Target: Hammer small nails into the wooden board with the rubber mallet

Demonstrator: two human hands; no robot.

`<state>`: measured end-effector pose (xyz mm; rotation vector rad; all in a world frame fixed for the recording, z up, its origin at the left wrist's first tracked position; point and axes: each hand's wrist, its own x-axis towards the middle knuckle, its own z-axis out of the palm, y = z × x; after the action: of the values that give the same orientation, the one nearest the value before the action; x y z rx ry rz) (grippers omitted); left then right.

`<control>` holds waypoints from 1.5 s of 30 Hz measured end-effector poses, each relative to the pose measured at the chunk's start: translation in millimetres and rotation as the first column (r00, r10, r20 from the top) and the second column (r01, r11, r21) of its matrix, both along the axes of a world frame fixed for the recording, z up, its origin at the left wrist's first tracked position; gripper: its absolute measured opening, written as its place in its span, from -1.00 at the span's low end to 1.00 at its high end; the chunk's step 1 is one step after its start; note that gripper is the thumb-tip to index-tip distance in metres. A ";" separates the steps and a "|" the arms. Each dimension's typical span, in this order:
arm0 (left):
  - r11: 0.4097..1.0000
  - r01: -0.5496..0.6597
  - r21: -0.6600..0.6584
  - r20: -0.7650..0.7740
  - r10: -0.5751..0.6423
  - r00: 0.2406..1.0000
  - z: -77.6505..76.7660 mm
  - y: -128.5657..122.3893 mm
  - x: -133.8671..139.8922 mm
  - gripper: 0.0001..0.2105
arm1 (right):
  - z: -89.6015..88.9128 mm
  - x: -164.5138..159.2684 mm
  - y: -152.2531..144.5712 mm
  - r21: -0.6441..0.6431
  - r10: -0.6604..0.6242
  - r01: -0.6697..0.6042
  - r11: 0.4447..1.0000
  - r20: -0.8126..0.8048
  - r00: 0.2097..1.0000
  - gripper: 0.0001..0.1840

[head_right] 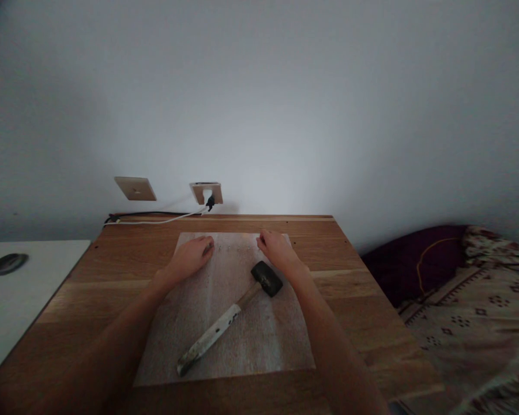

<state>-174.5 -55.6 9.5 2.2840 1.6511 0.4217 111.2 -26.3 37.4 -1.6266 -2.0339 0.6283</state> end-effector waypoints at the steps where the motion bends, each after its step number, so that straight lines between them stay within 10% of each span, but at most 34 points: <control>1: 1.000 0.013 0.006 -0.023 -0.013 1.000 1.7 1.4 0.7 -0.86 | 1.3 1.6 -0.1 0.010 -0.034 0.034 0.999 -0.079 0.996 -0.75; 7: 0.996 -0.086 0.030 0.279 0.074 0.957 9.5 13.9 11.4 -0.81 | -4.7 -2.5 -3.6 -0.085 -0.091 0.061 0.995 -0.416 0.905 -0.48; 10: 0.956 -0.190 -0.225 0.695 0.294 0.656 6.2 18.3 16.7 -0.78 | -7.9 -11.1 -2.0 -0.139 -0.076 0.028 0.990 -0.352 0.933 -0.44; 13: 0.867 -0.047 -0.495 0.800 0.476 0.365 1.1 18.9 15.6 -0.80 | -6.0 -19.1 3.5 -0.163 -0.051 0.026 0.986 -0.153 0.987 -0.47; 15: 0.860 -0.034 -0.510 0.773 0.475 0.421 -0.8 16.7 13.3 -0.81 | -3.4 -25.3 6.3 -0.165 -0.029 0.029 0.986 0.002 1.000 -0.52; 21: 0.990 -0.119 -0.072 0.241 0.133 0.961 0.9 2.9 16.5 -0.92 | 1.7 -47.6 2.0 -0.173 0.003 0.036 0.984 0.217 0.976 -0.86; 29: 0.996 0.085 -0.028 -0.110 -0.087 0.990 11.0 13.1 26.8 -0.80 | 19.7 -30.7 3.6 -0.105 -0.053 0.038 0.994 -0.137 0.989 -0.62; 37: 0.989 -0.133 -0.067 0.140 0.141 0.980 4.3 23.1 29.4 -0.70 | 8.5 -38.2 1.4 -0.184 -0.030 -0.002 0.983 -0.171 0.985 -0.52; 40: 0.964 -0.219 -0.150 0.456 0.264 0.850 2.2 19.7 23.6 -0.67 | -0.5 -53.3 3.0 -0.208 0.009 -0.015 0.978 -0.028 1.000 -0.55; 45: 0.830 -0.048 -0.556 0.781 0.542 0.312 2.9 11.0 14.0 -0.81 | -6.6 -72.4 1.5 -0.223 0.020 -0.010 0.975 0.042 0.999 -0.79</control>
<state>-160.6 -44.6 12.4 0.9245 1.2820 1.0622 38.8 -24.8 30.8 -1.7651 -2.0705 0.8598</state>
